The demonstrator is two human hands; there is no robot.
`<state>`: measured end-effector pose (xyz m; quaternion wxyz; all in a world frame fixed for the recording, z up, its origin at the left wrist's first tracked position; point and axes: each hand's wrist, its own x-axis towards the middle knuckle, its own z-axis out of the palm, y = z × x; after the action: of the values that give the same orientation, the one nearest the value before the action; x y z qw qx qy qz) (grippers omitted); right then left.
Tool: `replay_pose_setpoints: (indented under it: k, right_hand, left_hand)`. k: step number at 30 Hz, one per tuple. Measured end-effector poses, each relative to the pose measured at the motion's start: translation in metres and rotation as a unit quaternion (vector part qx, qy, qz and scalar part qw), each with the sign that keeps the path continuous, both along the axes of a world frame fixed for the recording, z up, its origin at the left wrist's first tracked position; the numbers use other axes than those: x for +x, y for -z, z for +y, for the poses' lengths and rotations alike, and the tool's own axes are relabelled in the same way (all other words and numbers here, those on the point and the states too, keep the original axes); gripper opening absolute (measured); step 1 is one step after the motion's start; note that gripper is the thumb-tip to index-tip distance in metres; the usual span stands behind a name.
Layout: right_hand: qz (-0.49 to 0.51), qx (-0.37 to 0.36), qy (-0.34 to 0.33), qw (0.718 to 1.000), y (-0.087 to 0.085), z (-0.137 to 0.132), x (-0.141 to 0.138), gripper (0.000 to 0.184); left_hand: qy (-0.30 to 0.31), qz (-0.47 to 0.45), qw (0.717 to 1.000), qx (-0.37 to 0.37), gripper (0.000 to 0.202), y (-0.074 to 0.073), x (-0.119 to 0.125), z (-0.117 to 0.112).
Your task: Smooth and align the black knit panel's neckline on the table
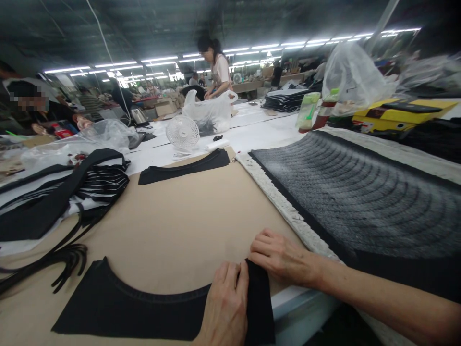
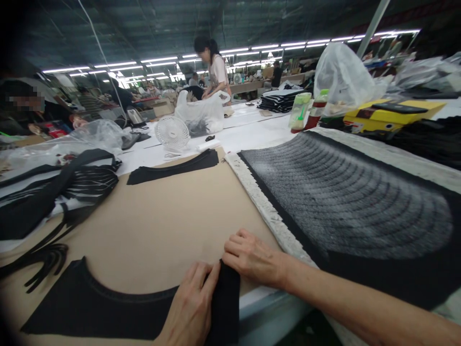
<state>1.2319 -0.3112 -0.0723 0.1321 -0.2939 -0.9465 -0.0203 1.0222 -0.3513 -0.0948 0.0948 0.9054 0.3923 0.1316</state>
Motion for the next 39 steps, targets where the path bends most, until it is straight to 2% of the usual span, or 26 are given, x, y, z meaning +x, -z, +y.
replay_pose_setpoints:
  k: [10,15,20,25,30,34,39]
  right_hand:
    - [-0.016,0.023,0.007,1.0,-0.007,-0.008,-0.001,0.026]
    - [-0.015,0.038,0.011,0.999,-0.003,-0.012,0.001,0.025]
    - [0.06,-0.028,0.055,0.996,0.003,-0.014,0.004,0.024]
    - [0.148,-0.109,0.1,0.978,-0.005,-0.015,0.002,0.03]
    - [0.126,-0.122,0.118,0.977,-0.013,-0.025,-0.003,0.036]
    - [0.065,-0.091,0.117,0.987,-0.006,-0.036,-0.005,0.041]
    - [0.035,0.046,0.104,0.993,0.008,-0.042,-0.004,0.061]
  left_hand:
    - [-0.002,0.003,0.999,0.049,0.058,0.003,0.001,0.0]
    - [-0.006,0.007,0.999,0.048,0.059,0.005,0.001,0.0]
    - [0.015,0.019,0.999,0.041,0.063,0.009,-0.002,0.001]
    - [-0.005,0.036,0.996,0.085,0.066,0.016,0.002,-0.001]
    - [-0.007,0.034,0.988,0.151,0.06,0.01,0.009,-0.001]
    - [-0.003,0.023,0.982,0.19,0.048,0.001,0.011,-0.002]
    - [-0.033,-0.007,0.974,0.223,0.039,0.0,0.01,-0.011]
